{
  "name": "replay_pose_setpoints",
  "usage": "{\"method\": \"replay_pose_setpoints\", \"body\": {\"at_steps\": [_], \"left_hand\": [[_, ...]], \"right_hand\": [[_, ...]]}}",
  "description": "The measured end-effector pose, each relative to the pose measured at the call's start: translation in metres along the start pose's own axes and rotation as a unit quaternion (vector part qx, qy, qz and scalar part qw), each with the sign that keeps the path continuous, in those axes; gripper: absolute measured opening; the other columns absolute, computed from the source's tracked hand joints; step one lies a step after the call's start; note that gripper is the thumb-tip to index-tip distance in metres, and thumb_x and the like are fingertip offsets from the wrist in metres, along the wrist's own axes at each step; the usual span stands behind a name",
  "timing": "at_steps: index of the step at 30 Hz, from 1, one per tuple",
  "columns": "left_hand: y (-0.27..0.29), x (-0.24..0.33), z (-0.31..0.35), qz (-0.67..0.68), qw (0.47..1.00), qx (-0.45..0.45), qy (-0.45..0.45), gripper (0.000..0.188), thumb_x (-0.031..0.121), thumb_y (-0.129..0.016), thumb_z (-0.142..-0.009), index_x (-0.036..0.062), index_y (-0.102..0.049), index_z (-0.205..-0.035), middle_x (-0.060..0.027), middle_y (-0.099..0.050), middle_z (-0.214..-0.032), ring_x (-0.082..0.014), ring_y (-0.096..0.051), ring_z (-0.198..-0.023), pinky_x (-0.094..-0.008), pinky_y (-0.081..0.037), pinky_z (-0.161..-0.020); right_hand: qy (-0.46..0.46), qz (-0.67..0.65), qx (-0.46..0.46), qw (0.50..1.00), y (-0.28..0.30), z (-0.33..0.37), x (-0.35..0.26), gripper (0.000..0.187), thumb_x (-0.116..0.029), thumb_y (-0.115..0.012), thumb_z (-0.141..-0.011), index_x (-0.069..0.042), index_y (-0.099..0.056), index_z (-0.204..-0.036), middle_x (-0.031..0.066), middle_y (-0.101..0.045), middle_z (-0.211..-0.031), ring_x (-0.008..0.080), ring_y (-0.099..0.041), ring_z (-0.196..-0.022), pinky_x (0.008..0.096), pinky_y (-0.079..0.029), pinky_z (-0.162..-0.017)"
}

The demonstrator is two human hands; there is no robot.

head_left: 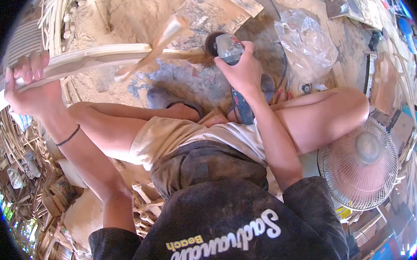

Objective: The person uses a power sander to smooth a wooden sword-shaped object, holding it by hand and moving the tool across its surfaces and edges.

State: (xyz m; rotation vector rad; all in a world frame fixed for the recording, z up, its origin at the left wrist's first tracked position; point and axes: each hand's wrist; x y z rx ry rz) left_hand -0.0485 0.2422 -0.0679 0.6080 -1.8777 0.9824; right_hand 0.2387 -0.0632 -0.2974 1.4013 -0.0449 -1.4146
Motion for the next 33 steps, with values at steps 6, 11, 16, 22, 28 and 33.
{"method": "replay_pose_setpoints", "body": {"at_steps": [6, 11, 16, 22, 28, 33], "left_hand": [[-0.049, -0.020, 0.021, -0.601, 0.764, 0.151, -0.181, 0.017, 0.014, -0.056, -0.112, -0.0007, -0.064, -0.114, -0.0130, -0.060, -0.105, -0.0299, -0.063, -0.082, -0.0542, -0.055, -0.105], [-0.029, -0.053, -0.005, -0.547, 0.740, 0.332, -0.207, 0.027, -0.002, -0.061, -0.097, -0.0103, -0.044, -0.115, -0.0177, -0.060, -0.108, -0.0227, -0.064, -0.084, -0.0366, -0.059, -0.078], [0.003, -0.070, -0.023, -0.443, 0.794, 0.316, -0.272, 0.039, -0.004, -0.063, -0.090, -0.0068, -0.035, -0.117, -0.0164, -0.058, -0.105, -0.0156, -0.049, -0.080, -0.0343, -0.052, -0.066], [0.089, -0.065, -0.053, -0.103, 0.913, 0.258, -0.299, 0.028, -0.001, -0.068, -0.093, -0.0056, -0.045, -0.108, -0.0179, -0.058, -0.104, -0.0223, -0.054, -0.082, -0.0390, -0.059, -0.067], [0.086, -0.113, -0.016, -0.221, 0.793, 0.568, -0.023, 0.047, 0.015, -0.059, -0.108, -0.0153, -0.042, -0.139, -0.0267, -0.064, -0.121, -0.0388, -0.073, -0.102, -0.0526, -0.068, -0.082], [0.305, -0.158, 0.063, -0.121, 0.754, 0.640, 0.080, 0.048, 0.023, -0.057, -0.108, -0.0145, -0.053, -0.137, -0.0273, -0.070, -0.117, -0.0366, -0.074, -0.101, -0.0509, -0.067, -0.086]], "right_hand": [[-0.045, -0.027, 0.052, 0.997, 0.012, -0.013, 0.011, 0.094, -0.052, -0.092, -0.079, 0.002, -0.047, -0.142, 0.0312, -0.076, -0.115, 0.0469, -0.076, -0.108, 0.0522, -0.057, -0.097], [-0.072, -0.067, 0.034, 0.995, 0.008, -0.018, 0.021, 0.095, -0.052, -0.092, -0.079, 0.003, -0.047, -0.142, 0.0304, -0.075, -0.117, 0.0468, -0.075, -0.108, 0.0514, -0.057, -0.097], [-0.037, -0.033, 0.051, 0.997, 0.005, -0.011, 0.011, 0.097, -0.054, -0.093, -0.078, 0.006, -0.049, -0.141, 0.0303, -0.074, -0.120, 0.0447, -0.074, -0.112, 0.0499, -0.056, -0.100], [-0.010, -0.056, 0.064, 0.996, -0.005, -0.013, 0.013, 0.096, -0.052, -0.093, -0.078, 0.006, -0.049, -0.141, 0.0289, -0.075, -0.117, 0.0431, -0.074, -0.111, 0.0494, -0.056, -0.100], [-0.024, -0.033, 0.144, 0.989, 0.010, -0.023, 0.035, 0.093, -0.049, -0.095, -0.079, 0.006, -0.049, -0.139, 0.0205, -0.078, -0.099, 0.0347, -0.078, -0.095, 0.0440, -0.059, -0.091], [-0.013, -0.110, 0.142, 0.984, 0.008, -0.029, 0.023, 0.090, -0.042, -0.096, -0.080, 0.007, -0.047, -0.137, 0.0145, -0.077, -0.092, 0.0244, -0.078, -0.079, 0.0369, -0.060, -0.078]]}}
Point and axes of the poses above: each hand's wrist, its own z-axis away from the middle knuckle, its own y-axis out of the back of the hand, x = y × z
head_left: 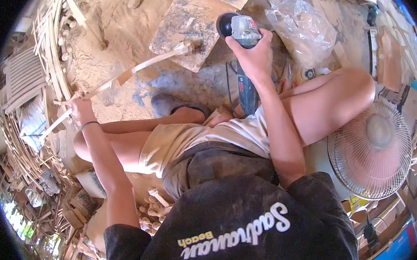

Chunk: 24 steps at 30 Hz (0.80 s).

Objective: The person uses a power sander to smooth a wooden sword-shaped object, holding it by hand and moving the tool across its surfaces and edges.

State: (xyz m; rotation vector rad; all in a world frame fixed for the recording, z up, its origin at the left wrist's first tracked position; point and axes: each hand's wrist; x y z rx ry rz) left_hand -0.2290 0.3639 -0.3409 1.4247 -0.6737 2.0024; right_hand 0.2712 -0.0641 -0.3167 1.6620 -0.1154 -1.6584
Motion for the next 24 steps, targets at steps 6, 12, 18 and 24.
{"method": "replay_pose_setpoints", "body": {"at_steps": [6, 12, 18, 24], "left_hand": [[0.036, -0.074, -0.030, -0.838, 0.360, -0.287, -0.292, 0.045, 0.029, -0.072, -0.099, -0.0086, -0.069, -0.123, -0.0216, -0.078, -0.106, -0.0287, -0.077, -0.099, -0.0477, -0.064, -0.087], [0.022, -0.085, 0.114, -0.453, 0.708, -0.060, -0.538, 0.046, 0.020, -0.070, -0.102, -0.0081, -0.060, -0.137, -0.0233, -0.066, -0.134, -0.0381, -0.062, -0.128, -0.0501, -0.050, -0.109], [-0.034, -0.105, 0.310, -0.437, 0.524, -0.544, -0.489, 0.068, 0.033, -0.074, -0.103, 0.0047, -0.048, -0.159, -0.0226, -0.051, -0.158, -0.0430, -0.048, -0.147, -0.0513, -0.032, -0.128], [-0.070, -0.137, 0.321, -0.505, 0.447, -0.576, -0.462, 0.045, 0.011, -0.073, -0.096, 0.0034, -0.057, -0.137, -0.0201, -0.062, -0.132, -0.0467, -0.060, -0.125, -0.0535, -0.047, -0.112]], "right_hand": [[-0.076, -0.106, -0.007, 0.991, 0.026, -0.010, 0.003, 0.093, -0.041, -0.096, -0.081, 0.005, -0.045, -0.142, 0.0234, -0.074, -0.114, 0.0322, -0.076, -0.101, 0.0423, -0.058, -0.093], [-0.069, -0.085, 0.002, 0.994, 0.030, -0.002, -0.014, 0.089, -0.035, -0.097, -0.082, 0.008, -0.045, -0.141, 0.0158, -0.075, -0.102, 0.0211, -0.076, -0.081, 0.0351, -0.060, -0.079], [-0.080, -0.150, -0.009, 0.985, 0.025, -0.011, -0.008, 0.089, -0.030, -0.099, -0.082, 0.011, -0.047, -0.141, 0.0144, -0.073, -0.109, 0.0154, -0.072, -0.079, 0.0304, -0.060, -0.074], [-0.064, -0.157, -0.003, 0.986, 0.030, -0.002, -0.023, 0.084, -0.030, -0.099, -0.083, 0.009, -0.049, -0.138, 0.0124, -0.071, -0.107, 0.0144, -0.071, -0.080, 0.0297, -0.059, -0.075]]}}
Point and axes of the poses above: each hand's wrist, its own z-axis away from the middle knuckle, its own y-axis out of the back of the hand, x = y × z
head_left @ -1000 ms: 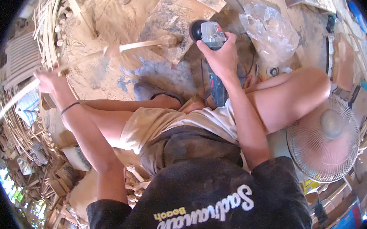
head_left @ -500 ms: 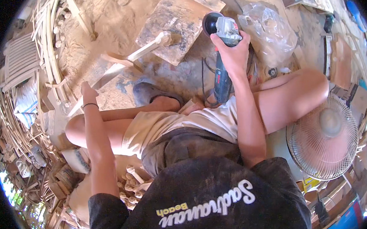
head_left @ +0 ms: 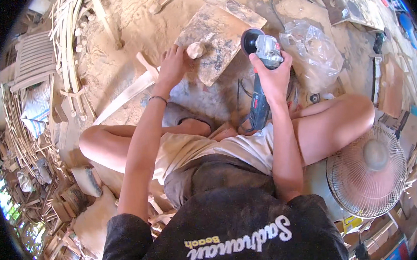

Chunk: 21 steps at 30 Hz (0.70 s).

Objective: The person uses a power sander to smooth a wooden sword-shaped object, holding it by hand and moving the tool across its surfaces and edges.

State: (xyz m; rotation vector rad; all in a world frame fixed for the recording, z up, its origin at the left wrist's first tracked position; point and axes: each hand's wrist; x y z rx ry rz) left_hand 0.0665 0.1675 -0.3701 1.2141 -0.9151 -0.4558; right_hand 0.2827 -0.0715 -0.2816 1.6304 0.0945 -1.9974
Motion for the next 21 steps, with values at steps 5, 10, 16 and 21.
{"method": "replay_pose_setpoints", "body": {"at_steps": [5, 10, 16, 21], "left_hand": [[0.074, 0.000, 0.029, 0.136, 0.991, 0.015, 0.009, 0.037, 0.009, -0.070, -0.101, -0.0011, -0.054, -0.132, -0.0255, -0.067, -0.128, -0.0482, -0.067, -0.116, -0.0512, -0.056, -0.098], [0.153, 0.017, 0.065, 0.102, 0.990, 0.095, -0.003, 0.041, 0.019, -0.085, -0.087, 0.0023, -0.062, -0.117, -0.0197, -0.074, -0.106, -0.0390, -0.076, -0.100, -0.0443, -0.059, -0.084], [0.172, 0.013, 0.097, 0.176, 0.964, 0.197, 0.009, 0.031, 0.017, -0.086, -0.075, 0.0060, -0.074, -0.101, -0.0115, -0.074, -0.083, -0.0293, -0.074, -0.073, -0.0353, -0.056, -0.067], [0.182, 0.000, 0.106, 0.130, 0.978, 0.164, -0.016, 0.035, 0.020, -0.088, -0.072, 0.0050, -0.080, -0.103, -0.0088, -0.072, -0.072, -0.0243, -0.071, -0.061, -0.0338, -0.054, -0.060]], "right_hand": [[0.058, 0.021, -0.011, 0.998, 0.005, 0.004, 0.001, 0.085, -0.026, -0.099, -0.083, 0.008, -0.047, -0.140, 0.0164, -0.069, -0.114, 0.0180, -0.071, -0.091, 0.0320, -0.059, -0.083], [0.059, -0.052, -0.068, 0.995, 0.009, 0.020, -0.024, 0.082, -0.022, -0.099, -0.082, 0.009, -0.049, -0.139, 0.0175, -0.066, -0.124, 0.0208, -0.068, -0.110, 0.0351, -0.055, -0.100], [0.074, -0.073, -0.148, 0.983, -0.003, 0.037, -0.050, 0.075, -0.019, -0.097, -0.084, 0.005, -0.052, -0.139, 0.0135, -0.067, -0.120, 0.0177, -0.068, -0.104, 0.0335, -0.056, -0.093], [-0.019, -0.178, -0.177, 0.968, -0.010, 0.038, -0.049, 0.060, -0.008, -0.089, -0.091, 0.000, -0.054, -0.139, 0.0099, -0.071, -0.098, 0.0159, -0.071, -0.071, 0.0307, -0.059, -0.060]]}}
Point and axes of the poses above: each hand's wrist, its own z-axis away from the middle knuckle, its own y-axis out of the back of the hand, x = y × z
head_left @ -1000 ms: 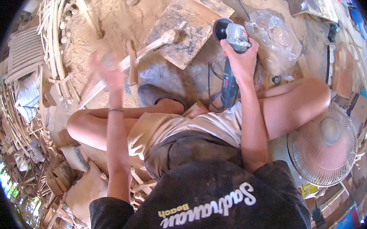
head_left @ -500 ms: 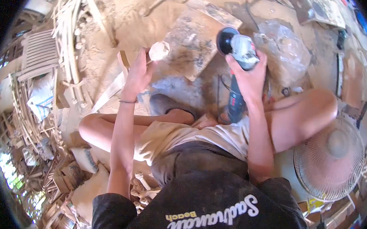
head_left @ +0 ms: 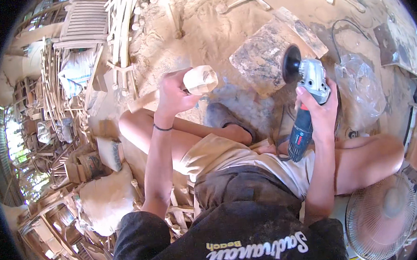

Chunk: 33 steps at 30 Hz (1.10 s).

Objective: The person uses a power sander to smooth a wooden sword-shaped object, holding it by hand and moving the tool across its surfaces and edges.

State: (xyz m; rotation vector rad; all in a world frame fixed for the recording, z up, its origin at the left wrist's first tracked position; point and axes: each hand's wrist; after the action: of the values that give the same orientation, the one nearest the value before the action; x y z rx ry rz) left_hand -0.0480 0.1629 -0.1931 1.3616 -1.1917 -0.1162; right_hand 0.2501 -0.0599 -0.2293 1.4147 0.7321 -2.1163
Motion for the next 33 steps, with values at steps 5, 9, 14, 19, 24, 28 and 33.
{"method": "replay_pose_setpoints", "body": {"at_steps": [5, 9, 14, 19, 24, 28, 33], "left_hand": [[0.005, 0.003, -0.010, 0.049, 0.998, -0.032, -0.019, 0.044, 0.025, -0.092, -0.072, 0.0034, -0.080, -0.109, -0.0085, -0.074, -0.072, -0.0188, -0.071, -0.057, -0.0317, -0.054, -0.057], [0.020, 0.025, -0.019, 0.021, 0.998, -0.062, 0.008, 0.067, 0.038, -0.100, -0.074, 0.0005, -0.074, -0.122, -0.0086, -0.078, -0.079, -0.0167, -0.075, -0.065, -0.0303, -0.057, -0.061], [0.061, 0.037, -0.036, 0.099, 0.988, 0.038, -0.108, 0.092, 0.054, -0.101, -0.073, -0.0005, -0.062, -0.136, -0.0071, -0.079, -0.092, -0.0207, -0.075, -0.071, -0.0304, -0.059, -0.067], [0.065, 0.086, -0.071, 0.082, 0.994, -0.052, -0.040, 0.078, 0.052, -0.097, -0.080, 0.0012, -0.064, -0.129, -0.0099, -0.077, -0.104, -0.0221, -0.077, -0.095, -0.0339, -0.060, -0.085], [0.032, 0.118, -0.069, 0.047, 0.995, -0.076, -0.049, 0.063, 0.048, -0.091, -0.088, 0.0047, -0.063, -0.125, -0.0143, -0.074, -0.083, -0.0360, -0.075, -0.072, -0.0397, -0.057, -0.063], [0.004, 0.130, -0.080, 0.052, 0.992, -0.037, -0.106, 0.067, 0.061, -0.081, -0.093, 0.0042, -0.058, -0.122, -0.0168, -0.066, -0.063, -0.0417, -0.070, -0.061, -0.0475, -0.053, -0.056], [-0.014, 0.131, -0.078, 0.008, 0.992, -0.053, -0.113, 0.069, 0.063, -0.076, -0.097, 0.0016, -0.058, -0.124, -0.0203, -0.066, -0.063, -0.0434, -0.070, -0.061, -0.0490, -0.054, -0.056]], "right_hand": [[-0.071, -0.062, -0.011, 0.995, 0.028, -0.010, 0.011, 0.040, -0.008, -0.088, -0.092, -0.003, -0.060, -0.120, 0.0095, -0.071, -0.090, 0.0207, -0.073, -0.070, 0.0343, -0.060, -0.056], [-0.088, -0.073, 0.009, 0.993, 0.040, -0.016, 0.018, 0.042, -0.004, -0.089, -0.089, -0.004, -0.061, -0.119, 0.0094, -0.071, -0.092, 0.0204, -0.073, -0.072, 0.0347, -0.062, -0.062], [-0.120, -0.124, -0.029, 0.985, 0.048, -0.019, 0.027, 0.033, -0.009, -0.085, -0.093, -0.002, -0.062, -0.117, 0.0118, -0.071, -0.095, 0.0225, -0.072, -0.076, 0.0361, -0.062, -0.066], [-0.121, -0.218, -0.013, 0.968, 0.052, -0.021, 0.022, 0.041, -0.006, -0.085, -0.091, -0.001, -0.060, -0.123, 0.0144, -0.071, -0.095, 0.0282, -0.073, -0.075, 0.0406, -0.063, -0.064], [-0.128, -0.275, -0.036, 0.952, 0.057, -0.019, 0.022, 0.041, -0.009, -0.082, -0.093, -0.003, -0.059, -0.126, 0.0175, -0.070, -0.101, 0.0313, -0.071, -0.084, 0.0452, -0.062, -0.073], [-0.106, -0.285, -0.034, 0.952, 0.067, -0.018, 0.020, 0.039, -0.008, -0.080, -0.095, -0.005, -0.059, -0.128, 0.0170, -0.068, -0.105, 0.0326, -0.070, -0.087, 0.0458, -0.060, -0.074], [-0.076, -0.242, -0.062, 0.965, 0.074, -0.021, 0.030, 0.039, -0.020, -0.081, -0.100, -0.007, -0.057, -0.128, 0.0165, -0.066, -0.115, 0.0282, -0.066, -0.097, 0.0435, -0.061, -0.079]]}}
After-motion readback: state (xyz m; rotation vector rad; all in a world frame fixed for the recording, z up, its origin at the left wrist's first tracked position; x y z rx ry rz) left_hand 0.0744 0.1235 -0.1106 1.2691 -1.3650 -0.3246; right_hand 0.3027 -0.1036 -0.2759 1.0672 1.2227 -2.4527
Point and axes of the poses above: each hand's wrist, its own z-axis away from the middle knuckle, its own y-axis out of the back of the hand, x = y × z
